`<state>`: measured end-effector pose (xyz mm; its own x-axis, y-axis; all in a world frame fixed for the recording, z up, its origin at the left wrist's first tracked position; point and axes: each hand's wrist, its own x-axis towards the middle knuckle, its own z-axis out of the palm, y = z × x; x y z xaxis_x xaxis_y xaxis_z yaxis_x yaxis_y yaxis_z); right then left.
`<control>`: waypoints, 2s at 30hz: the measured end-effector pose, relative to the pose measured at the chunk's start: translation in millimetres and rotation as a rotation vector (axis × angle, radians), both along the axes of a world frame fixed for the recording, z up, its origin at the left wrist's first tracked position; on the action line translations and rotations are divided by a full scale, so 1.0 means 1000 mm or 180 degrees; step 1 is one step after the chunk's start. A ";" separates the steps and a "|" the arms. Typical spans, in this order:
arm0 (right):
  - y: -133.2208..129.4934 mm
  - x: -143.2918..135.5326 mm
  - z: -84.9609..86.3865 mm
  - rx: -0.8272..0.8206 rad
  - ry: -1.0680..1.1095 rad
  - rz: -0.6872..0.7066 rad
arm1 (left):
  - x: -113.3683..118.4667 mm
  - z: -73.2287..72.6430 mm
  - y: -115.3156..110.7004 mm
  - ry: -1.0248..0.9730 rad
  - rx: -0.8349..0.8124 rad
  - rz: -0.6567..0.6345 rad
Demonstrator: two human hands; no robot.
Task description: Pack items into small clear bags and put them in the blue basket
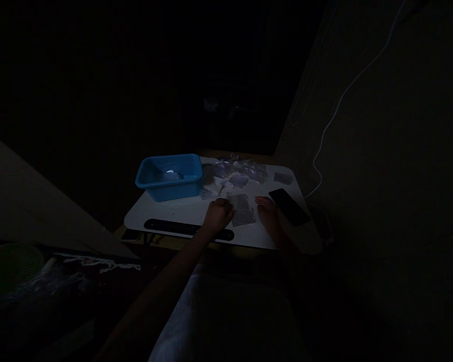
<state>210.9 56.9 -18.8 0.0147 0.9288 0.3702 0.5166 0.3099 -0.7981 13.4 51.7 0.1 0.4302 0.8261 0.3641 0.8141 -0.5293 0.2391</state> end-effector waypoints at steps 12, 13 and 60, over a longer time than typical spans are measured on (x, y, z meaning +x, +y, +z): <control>-0.041 -0.008 0.006 0.1028 -0.1790 0.0444 | 0.006 0.006 -0.006 0.0231 0.0033 0.0138; -0.042 -0.008 0.006 0.0982 -0.1810 0.0474 | 0.006 0.006 -0.006 0.0238 0.0016 0.0142; -0.052 -0.013 0.012 0.0828 -0.2172 0.0387 | 0.006 0.009 -0.016 0.0312 0.0075 -0.0061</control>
